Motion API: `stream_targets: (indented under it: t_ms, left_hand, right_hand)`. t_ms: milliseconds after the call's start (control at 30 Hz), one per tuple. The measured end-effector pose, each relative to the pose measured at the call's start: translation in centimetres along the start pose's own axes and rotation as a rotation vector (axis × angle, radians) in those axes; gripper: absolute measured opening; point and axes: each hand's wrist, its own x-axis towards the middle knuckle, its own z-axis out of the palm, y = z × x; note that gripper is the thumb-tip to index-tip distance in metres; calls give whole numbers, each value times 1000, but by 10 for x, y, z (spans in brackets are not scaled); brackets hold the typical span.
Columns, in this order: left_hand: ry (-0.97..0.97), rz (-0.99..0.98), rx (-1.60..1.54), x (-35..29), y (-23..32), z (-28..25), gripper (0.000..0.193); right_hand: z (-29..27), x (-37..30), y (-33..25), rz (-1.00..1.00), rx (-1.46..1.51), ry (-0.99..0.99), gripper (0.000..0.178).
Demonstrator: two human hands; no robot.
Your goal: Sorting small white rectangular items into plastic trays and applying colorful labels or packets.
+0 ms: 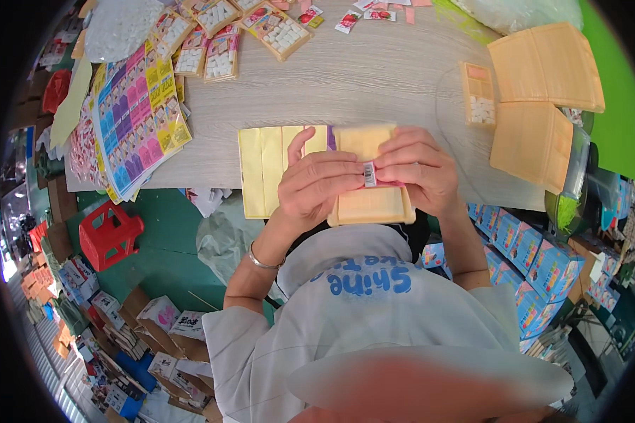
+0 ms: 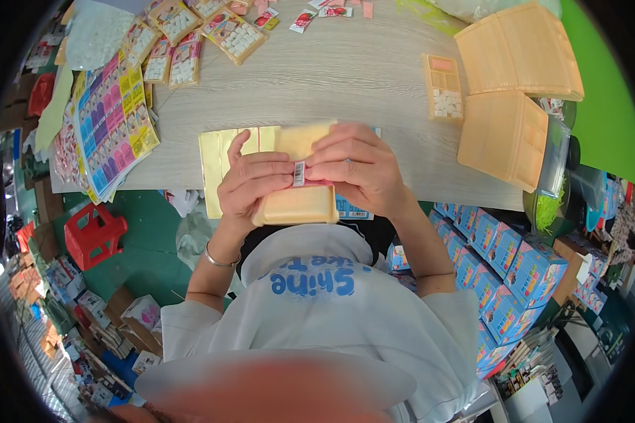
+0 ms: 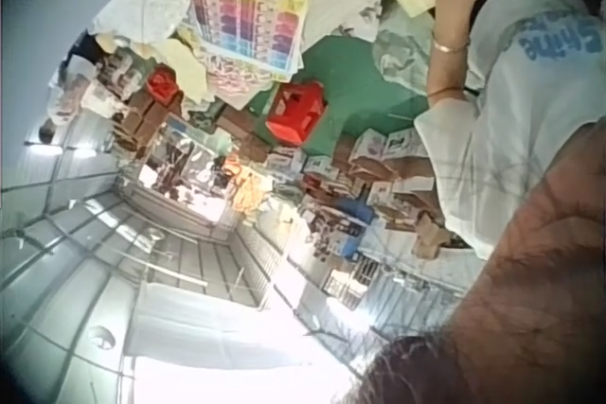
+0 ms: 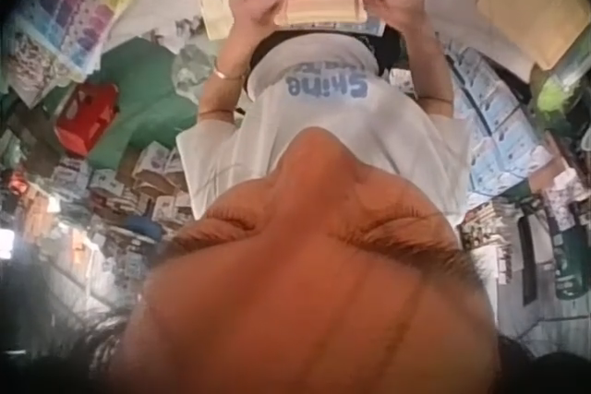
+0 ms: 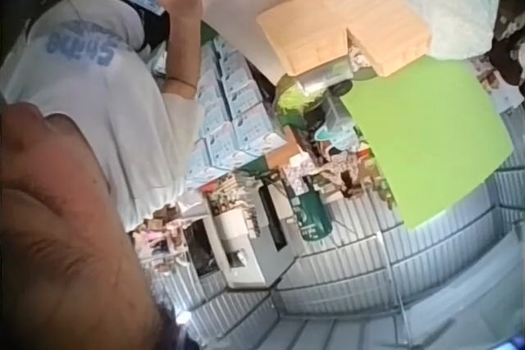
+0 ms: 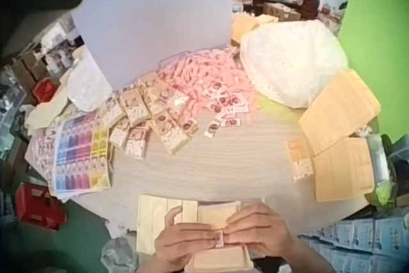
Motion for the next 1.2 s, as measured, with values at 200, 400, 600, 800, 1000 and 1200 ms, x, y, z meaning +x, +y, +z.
stream_targets:
  t_ms: [200, 400, 600, 800, 1000, 1200]
  left_hand:
    - [21, -182, -386, -1, -5, 10, 22]
    - [-97, -743, -678, -4, -43, 3, 32]
    - [278, -756, -630, 150, -193, -146, 62]
    - [40, -584, 215, 116, -140, -81, 55]
    - [-176, -255, 484, -4, -80, -4, 55]
    - [-230, -300, 518, -28, -93, -10, 19]
  right_hand:
    - [18, -11, 4, 148, 206, -1, 19]
    - [22, -20, 7, 400, 274, 101, 32]
    - [18, -28, 10, 549, 468, 277, 44]
    - [19, -38, 21, 650, 95, 175, 42]
    - [39, -33, 42, 504, -610, -227, 34]
    - [41, -45, 56, 518, -500, -184, 22]
